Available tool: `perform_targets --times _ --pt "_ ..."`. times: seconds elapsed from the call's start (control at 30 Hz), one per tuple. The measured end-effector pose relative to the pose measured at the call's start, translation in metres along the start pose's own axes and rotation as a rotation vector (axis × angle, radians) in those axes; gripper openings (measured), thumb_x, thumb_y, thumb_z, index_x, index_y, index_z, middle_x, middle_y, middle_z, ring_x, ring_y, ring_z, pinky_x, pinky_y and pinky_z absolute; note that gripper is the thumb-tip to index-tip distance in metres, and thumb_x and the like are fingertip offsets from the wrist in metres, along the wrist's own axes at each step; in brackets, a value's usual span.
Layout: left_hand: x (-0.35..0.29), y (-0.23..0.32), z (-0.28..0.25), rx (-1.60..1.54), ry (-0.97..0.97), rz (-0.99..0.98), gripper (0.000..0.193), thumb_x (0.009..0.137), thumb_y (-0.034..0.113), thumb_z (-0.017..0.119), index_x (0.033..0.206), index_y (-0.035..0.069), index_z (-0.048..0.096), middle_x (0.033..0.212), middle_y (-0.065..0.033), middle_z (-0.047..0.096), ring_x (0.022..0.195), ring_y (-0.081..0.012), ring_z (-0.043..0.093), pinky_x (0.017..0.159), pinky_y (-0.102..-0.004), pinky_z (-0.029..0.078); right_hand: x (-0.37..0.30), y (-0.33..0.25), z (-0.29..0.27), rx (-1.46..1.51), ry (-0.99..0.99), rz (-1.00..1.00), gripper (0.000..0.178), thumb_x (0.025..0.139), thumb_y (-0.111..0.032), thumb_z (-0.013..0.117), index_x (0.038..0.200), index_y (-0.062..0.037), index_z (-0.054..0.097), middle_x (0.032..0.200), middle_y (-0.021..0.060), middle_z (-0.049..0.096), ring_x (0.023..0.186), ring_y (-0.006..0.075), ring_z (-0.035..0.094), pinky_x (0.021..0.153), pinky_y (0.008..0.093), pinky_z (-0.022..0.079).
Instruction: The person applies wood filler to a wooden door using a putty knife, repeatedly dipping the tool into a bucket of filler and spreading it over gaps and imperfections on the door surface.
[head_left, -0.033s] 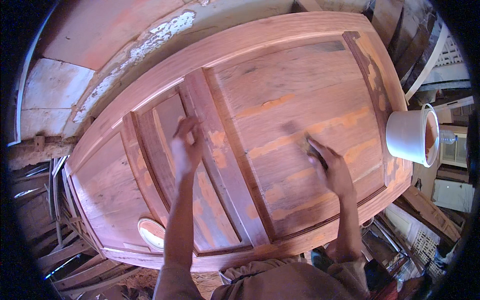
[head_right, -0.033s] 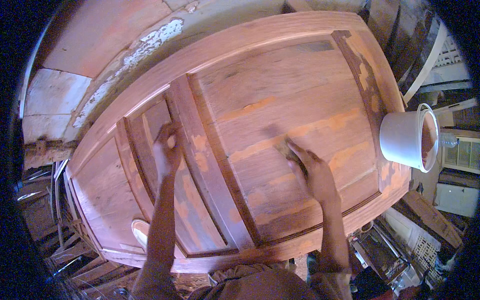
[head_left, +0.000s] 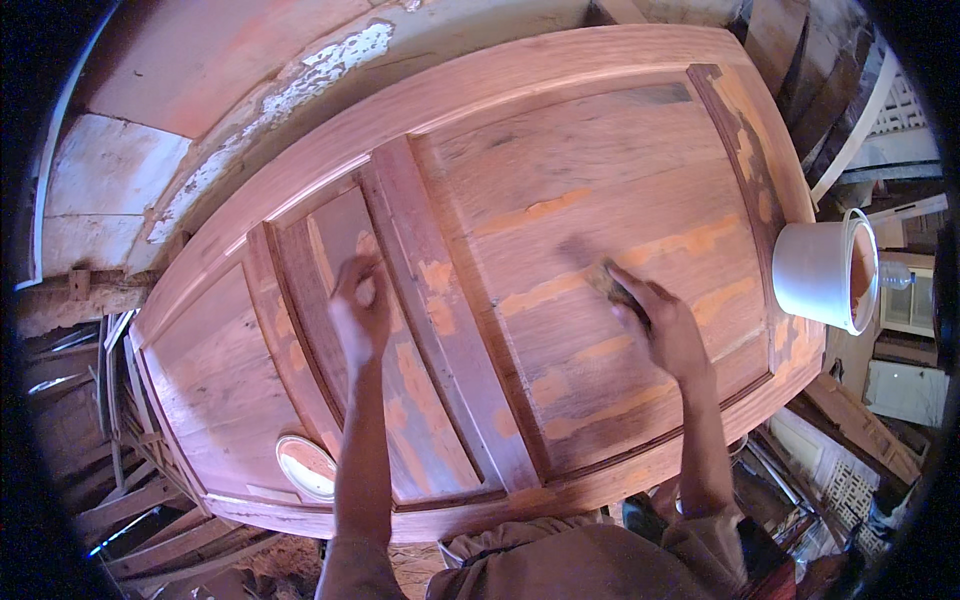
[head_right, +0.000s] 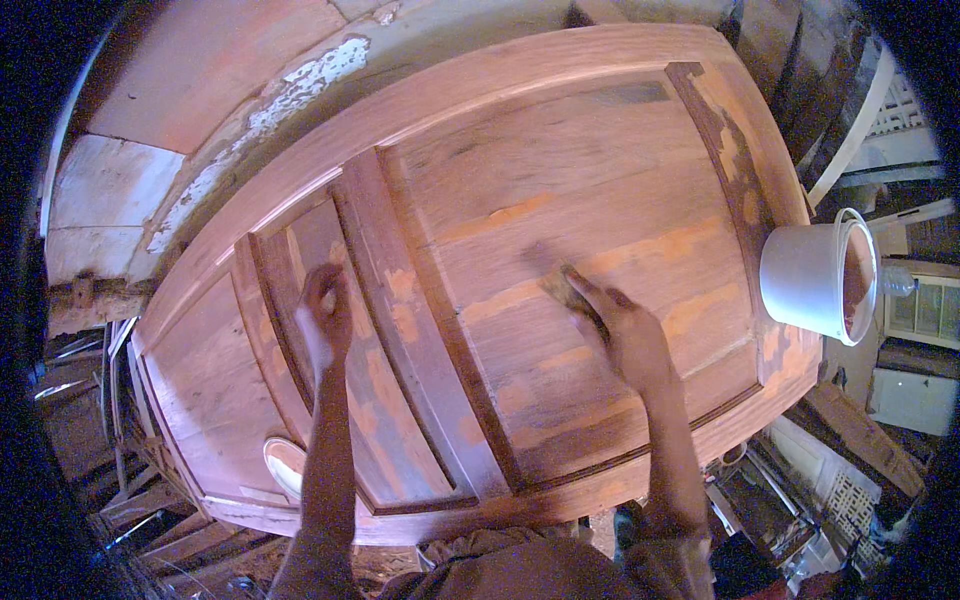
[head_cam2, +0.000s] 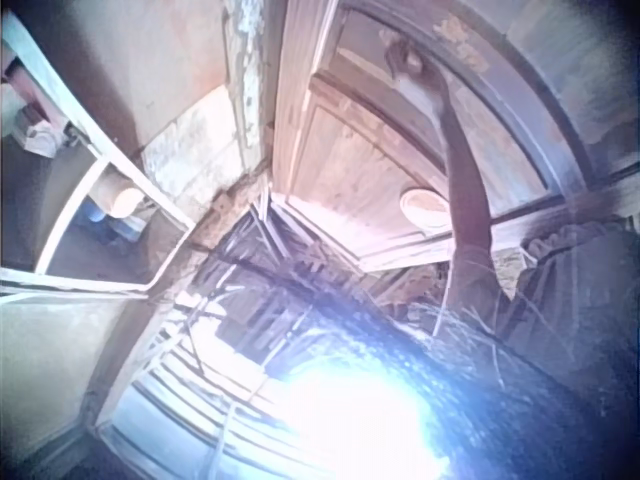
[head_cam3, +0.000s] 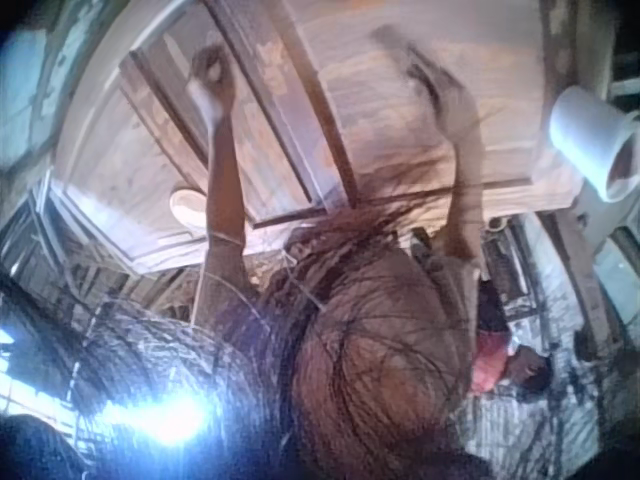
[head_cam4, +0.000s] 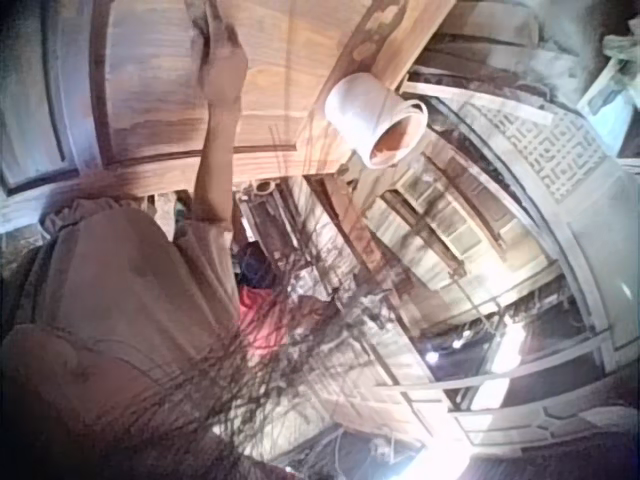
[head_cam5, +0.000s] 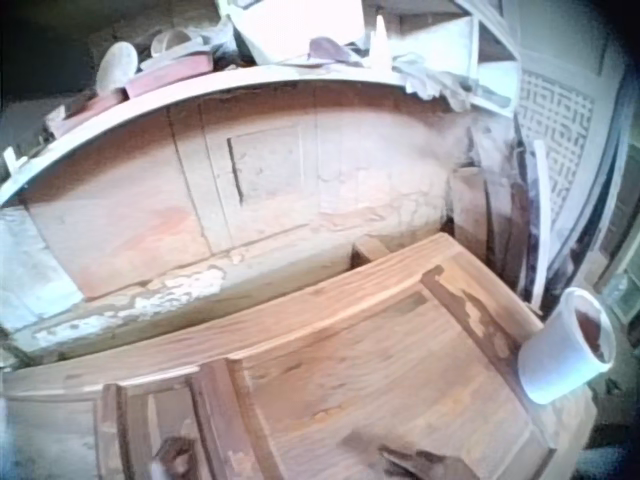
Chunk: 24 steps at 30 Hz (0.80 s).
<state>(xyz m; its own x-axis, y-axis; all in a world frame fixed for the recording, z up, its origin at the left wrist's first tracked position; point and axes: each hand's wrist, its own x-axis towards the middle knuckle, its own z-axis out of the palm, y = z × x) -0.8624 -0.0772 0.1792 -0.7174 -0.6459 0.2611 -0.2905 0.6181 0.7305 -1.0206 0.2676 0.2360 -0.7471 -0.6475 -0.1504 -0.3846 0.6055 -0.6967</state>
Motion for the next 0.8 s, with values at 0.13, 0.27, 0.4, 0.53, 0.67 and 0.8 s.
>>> perform_targets --times 0.13,0.27,0.4,0.53,0.67,0.8 --pt "-0.073 -0.032 -0.048 0.177 0.157 -0.375 0.017 0.095 0.011 0.055 0.092 -0.004 0.064 0.085 -0.0163 0.065 0.078 -0.0220 0.066 0.067 -0.0341 0.052 0.073 -0.019 0.000 -0.358 -0.191 -0.203 0.042 0.090 -0.023 0.063 0.131 -0.0157 0.056 0.096 0.0133 0.065 0.088 0.0343 0.065 0.075 0.0430 0.053" --pt "-0.118 -0.061 -0.038 0.396 0.237 -0.250 0.026 0.094 0.019 0.057 0.109 -0.002 0.060 0.114 -0.0228 0.061 0.103 -0.0395 0.059 0.086 -0.0479 0.048 0.130 -0.028 0.011 -0.581 -0.309 -0.443 0.035 0.091 -0.023 0.061 0.125 -0.0184 0.059 0.098 0.0122 0.066 0.089 0.0333 0.065 0.076 0.0445 0.054" --pt "-0.119 -0.037 -0.025 0.537 0.124 -0.283 0.055 0.094 0.033 0.054 0.136 0.000 0.041 0.142 -0.0229 0.040 0.133 -0.0426 0.035 0.110 -0.0547 0.028 0.165 -0.063 0.008 -0.703 -0.512 -0.349 0.027 0.090 -0.023 0.061 0.117 -0.0165 0.062 0.097 0.0122 0.067 0.088 0.0342 0.065 0.076 0.0453 0.053" --pt "-0.118 -0.046 -0.021 0.463 0.122 -0.228 0.056 0.093 0.031 0.055 0.136 -0.002 0.041 0.140 -0.0268 0.040 0.131 -0.0451 0.036 0.109 -0.0544 0.029 0.185 -0.047 0.010 -0.722 -0.592 -0.431 0.022 0.088 -0.024 0.064 0.107 -0.0127 0.065 0.091 0.0144 0.068 0.087 0.0361 0.065 0.077 0.0473 0.052" --pt "-0.116 -0.041 -0.023 0.407 0.141 -0.236 0.055 0.093 0.029 0.054 0.135 -0.004 0.041 0.140 -0.0279 0.040 0.130 -0.0459 0.037 0.109 -0.0540 0.029 0.190 -0.039 0.020 -0.772 -0.639 -0.431 0.021 0.087 -0.025 0.066 0.104 -0.0130 0.067 0.092 0.0149 0.068 0.084 0.0364 0.065 0.075 0.0461 0.053" --pt "-0.123 -0.055 -0.023 0.480 0.158 -0.233 0.055 0.093 0.030 0.054 0.135 -0.004 0.041 0.140 -0.0274 0.040 0.130 -0.0459 0.038 0.109 -0.0540 0.029 0.192 -0.074 0.002 -0.923 -0.764 -0.256 0.023 0.087 -0.026 0.064 0.107 -0.0152 0.067 0.098 0.0119 0.069 0.088 0.0342 0.066 0.077 0.0458 0.053"
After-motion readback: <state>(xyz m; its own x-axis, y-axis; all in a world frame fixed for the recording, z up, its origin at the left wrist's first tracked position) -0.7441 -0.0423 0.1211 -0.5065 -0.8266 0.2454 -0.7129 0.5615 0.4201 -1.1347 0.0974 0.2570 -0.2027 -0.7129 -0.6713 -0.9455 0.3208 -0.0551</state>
